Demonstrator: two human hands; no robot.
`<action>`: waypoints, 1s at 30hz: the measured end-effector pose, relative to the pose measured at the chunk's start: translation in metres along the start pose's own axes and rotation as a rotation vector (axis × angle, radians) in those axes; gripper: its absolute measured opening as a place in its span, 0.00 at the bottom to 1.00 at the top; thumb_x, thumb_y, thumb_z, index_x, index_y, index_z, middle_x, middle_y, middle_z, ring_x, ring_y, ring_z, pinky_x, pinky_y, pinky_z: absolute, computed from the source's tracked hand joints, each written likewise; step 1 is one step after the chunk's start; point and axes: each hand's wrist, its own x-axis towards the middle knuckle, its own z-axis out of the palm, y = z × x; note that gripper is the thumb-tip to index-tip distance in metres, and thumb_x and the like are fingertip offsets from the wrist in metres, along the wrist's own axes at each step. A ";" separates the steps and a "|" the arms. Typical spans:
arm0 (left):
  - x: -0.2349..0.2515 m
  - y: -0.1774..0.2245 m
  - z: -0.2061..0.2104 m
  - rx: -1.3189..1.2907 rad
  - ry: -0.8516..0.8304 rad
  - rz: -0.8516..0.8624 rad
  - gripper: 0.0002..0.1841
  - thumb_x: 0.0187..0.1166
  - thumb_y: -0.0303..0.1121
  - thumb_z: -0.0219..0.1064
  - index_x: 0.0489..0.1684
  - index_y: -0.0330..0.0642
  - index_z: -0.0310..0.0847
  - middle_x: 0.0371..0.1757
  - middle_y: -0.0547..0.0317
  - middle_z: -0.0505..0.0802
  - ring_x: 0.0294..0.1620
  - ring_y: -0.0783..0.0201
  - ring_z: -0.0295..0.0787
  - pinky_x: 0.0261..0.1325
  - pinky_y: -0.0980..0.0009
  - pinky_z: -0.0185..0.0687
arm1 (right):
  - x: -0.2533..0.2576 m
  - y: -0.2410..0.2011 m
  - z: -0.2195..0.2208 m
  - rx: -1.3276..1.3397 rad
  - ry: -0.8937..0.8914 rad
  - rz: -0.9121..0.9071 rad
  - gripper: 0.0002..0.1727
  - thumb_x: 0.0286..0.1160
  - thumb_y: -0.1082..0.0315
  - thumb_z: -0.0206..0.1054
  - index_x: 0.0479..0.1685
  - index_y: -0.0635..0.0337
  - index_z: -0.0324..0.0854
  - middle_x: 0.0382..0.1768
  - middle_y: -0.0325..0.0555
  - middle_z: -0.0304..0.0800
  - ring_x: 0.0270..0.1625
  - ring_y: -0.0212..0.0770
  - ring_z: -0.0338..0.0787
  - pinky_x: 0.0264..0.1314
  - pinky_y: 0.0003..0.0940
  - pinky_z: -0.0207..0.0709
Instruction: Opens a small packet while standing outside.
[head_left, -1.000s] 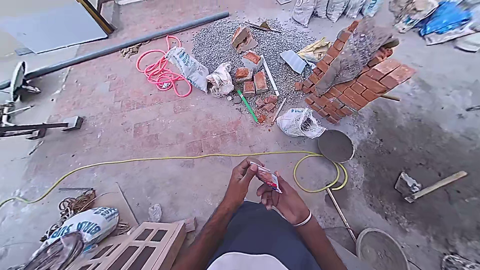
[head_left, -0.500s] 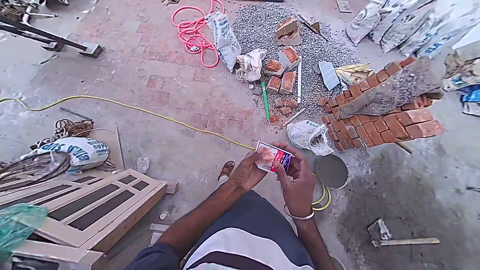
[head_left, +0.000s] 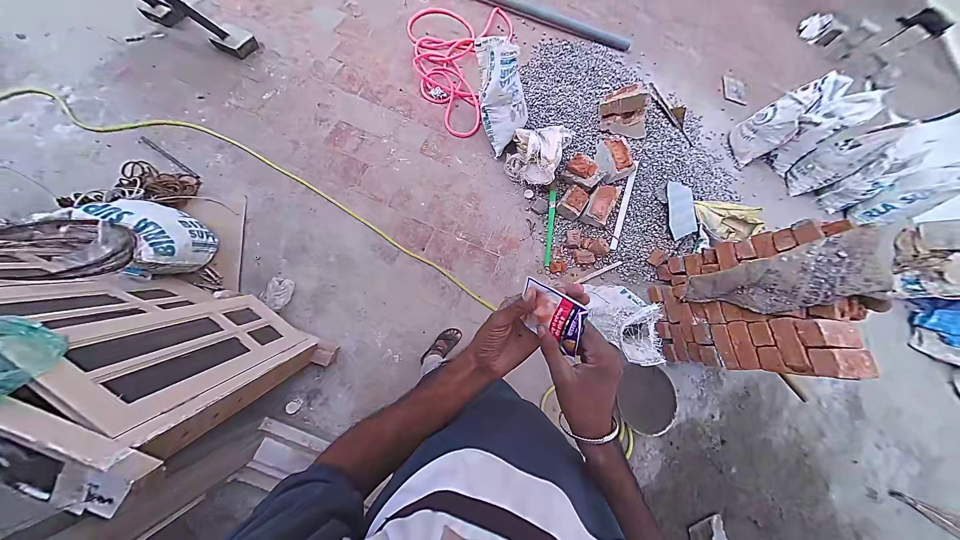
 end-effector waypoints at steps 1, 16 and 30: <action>0.001 0.002 -0.001 -0.011 -0.005 0.012 0.15 0.79 0.34 0.72 0.55 0.32 0.86 0.62 0.37 0.92 0.69 0.49 0.89 0.76 0.57 0.79 | 0.003 0.000 0.002 -0.017 -0.003 -0.027 0.13 0.68 0.66 0.75 0.37 0.72 0.91 0.35 0.48 0.95 0.40 0.21 0.92 0.47 0.14 0.84; 0.005 0.014 -0.002 -0.027 -0.021 -0.016 0.16 0.77 0.33 0.73 0.55 0.29 0.88 0.62 0.35 0.92 0.70 0.47 0.89 0.79 0.57 0.78 | 0.006 0.001 0.015 -0.139 0.006 -0.159 0.13 0.70 0.64 0.76 0.33 0.70 0.89 0.31 0.51 0.92 0.36 0.27 0.91 0.43 0.16 0.83; 0.006 0.009 -0.006 0.096 0.009 -0.094 0.23 0.74 0.42 0.77 0.57 0.32 0.88 0.61 0.38 0.93 0.66 0.50 0.91 0.75 0.57 0.81 | -0.007 -0.001 0.014 -0.204 0.073 -0.068 0.13 0.71 0.64 0.75 0.29 0.68 0.87 0.28 0.50 0.90 0.32 0.27 0.89 0.38 0.15 0.81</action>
